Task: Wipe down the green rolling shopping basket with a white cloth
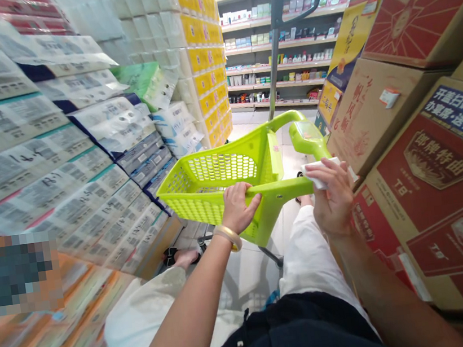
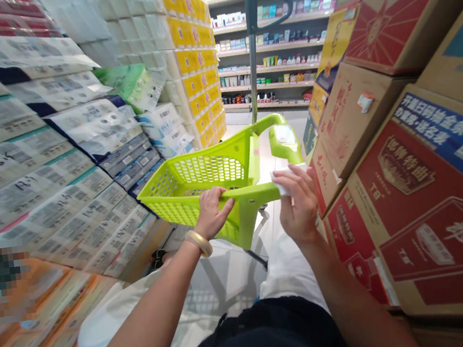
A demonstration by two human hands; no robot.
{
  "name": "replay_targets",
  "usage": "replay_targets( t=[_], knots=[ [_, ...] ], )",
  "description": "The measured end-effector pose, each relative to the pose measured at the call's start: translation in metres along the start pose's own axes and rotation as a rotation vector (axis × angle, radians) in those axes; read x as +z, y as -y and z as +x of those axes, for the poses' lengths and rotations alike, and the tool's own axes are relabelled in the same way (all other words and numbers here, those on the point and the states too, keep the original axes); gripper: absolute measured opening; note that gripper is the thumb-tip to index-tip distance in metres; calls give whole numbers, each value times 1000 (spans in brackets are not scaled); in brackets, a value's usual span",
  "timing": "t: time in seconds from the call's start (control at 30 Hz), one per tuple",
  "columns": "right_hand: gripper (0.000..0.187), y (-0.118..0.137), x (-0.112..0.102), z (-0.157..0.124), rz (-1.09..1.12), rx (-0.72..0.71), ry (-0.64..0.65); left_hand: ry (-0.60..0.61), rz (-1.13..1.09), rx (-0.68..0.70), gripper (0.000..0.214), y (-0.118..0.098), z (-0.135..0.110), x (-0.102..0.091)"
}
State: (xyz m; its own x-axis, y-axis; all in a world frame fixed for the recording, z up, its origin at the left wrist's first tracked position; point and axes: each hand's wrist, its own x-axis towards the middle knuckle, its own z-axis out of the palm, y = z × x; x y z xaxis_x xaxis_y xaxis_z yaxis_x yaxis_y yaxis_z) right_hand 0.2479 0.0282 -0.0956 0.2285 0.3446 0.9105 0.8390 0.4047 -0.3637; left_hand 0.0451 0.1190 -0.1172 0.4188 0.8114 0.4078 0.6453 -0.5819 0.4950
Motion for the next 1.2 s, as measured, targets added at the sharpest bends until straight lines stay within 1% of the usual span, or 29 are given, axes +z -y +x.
replay_targets(
  t=[0.1, 0.17, 0.2, 0.3, 0.33, 0.37, 0.4, 0.5, 0.53, 0.57, 0.6, 0.63, 0.73, 0.77, 0.8, 0.83, 0.93, 0.97, 1.0, 1.03, 1.07, 1.17, 1.2],
  knots=[
    [27, 12, -4, -9, -8, -140, 137, -46, 5, -19, 19, 9, -7, -7],
    [26, 14, -6, -10, 68, -149, 160, -53, -17, -19, 18, 15, -11, -13],
    [24, 14, -7, -9, 121, -110, 133, -50, -34, -18, 17, 17, -13, -17],
    [19, 22, -7, -4, 242, 89, -9, -46, -83, -28, 15, 21, -17, -24],
    [19, 27, -7, -4, 245, 118, -18, -53, -94, -34, 15, 21, -19, -26],
    [18, 33, -8, -5, 228, 105, 4, -64, -100, -39, 16, 21, -20, -27],
    [19, 39, -9, -6, 198, 57, 50, -77, -103, -45, 18, 20, -21, -27],
    [23, 48, -14, -13, 121, -179, 214, -114, -97, -62, 23, 19, -23, -28],
    [25, 47, -15, -15, 121, -237, 247, -124, -96, -64, 24, 18, -24, -29],
    [25, 44, -16, -15, 135, -257, 259, -133, -98, -65, 25, 18, -24, -29],
    [24, 41, -17, -13, 161, -237, 248, -138, -100, -65, 25, 18, -24, -29],
    [23, 38, -16, -12, 193, -177, 215, -139, -102, -66, 25, 18, -25, -29],
    [19, 35, -14, -6, 273, 94, 60, -130, -102, -75, 24, 18, -25, -29],
    [19, 38, -14, -6, 275, 127, 42, -130, -100, -76, 24, 18, -25, -29],
    [18, 41, -14, -7, 264, 109, 58, -134, -98, -74, 24, 18, -25, -29],
    [19, 45, -14, -8, 243, 47, 100, -140, -97, -70, 24, 19, -25, -29],
    [24, 52, -16, -14, 175, -210, 262, -153, -93, -62, 24, 22, -26, -30],
    [25, 52, -17, -15, 176, -258, 286, -155, -94, -63, 24, 24, -26, -31],
    [25, 49, -16, -15, 194, -266, 286, -157, -98, -66, 24, 25, -26, -31],
    [23, 46, -15, -14, 227, -233, 265, -159, -105, -68, 24, 26, -26, -32],
    [22, 43, -14, -12, 267, -165, 224, -161, -114, -68, 25, 28, -26, -32],
    [21, 40, -7, -7, 361, 106, 59, -167, -136, -65, 26, 28, -27, -31],
    [21, 43, -5, -7, 354, 154, 27, -171, -139, -67, 26, 28, -27, -31]
  ],
)
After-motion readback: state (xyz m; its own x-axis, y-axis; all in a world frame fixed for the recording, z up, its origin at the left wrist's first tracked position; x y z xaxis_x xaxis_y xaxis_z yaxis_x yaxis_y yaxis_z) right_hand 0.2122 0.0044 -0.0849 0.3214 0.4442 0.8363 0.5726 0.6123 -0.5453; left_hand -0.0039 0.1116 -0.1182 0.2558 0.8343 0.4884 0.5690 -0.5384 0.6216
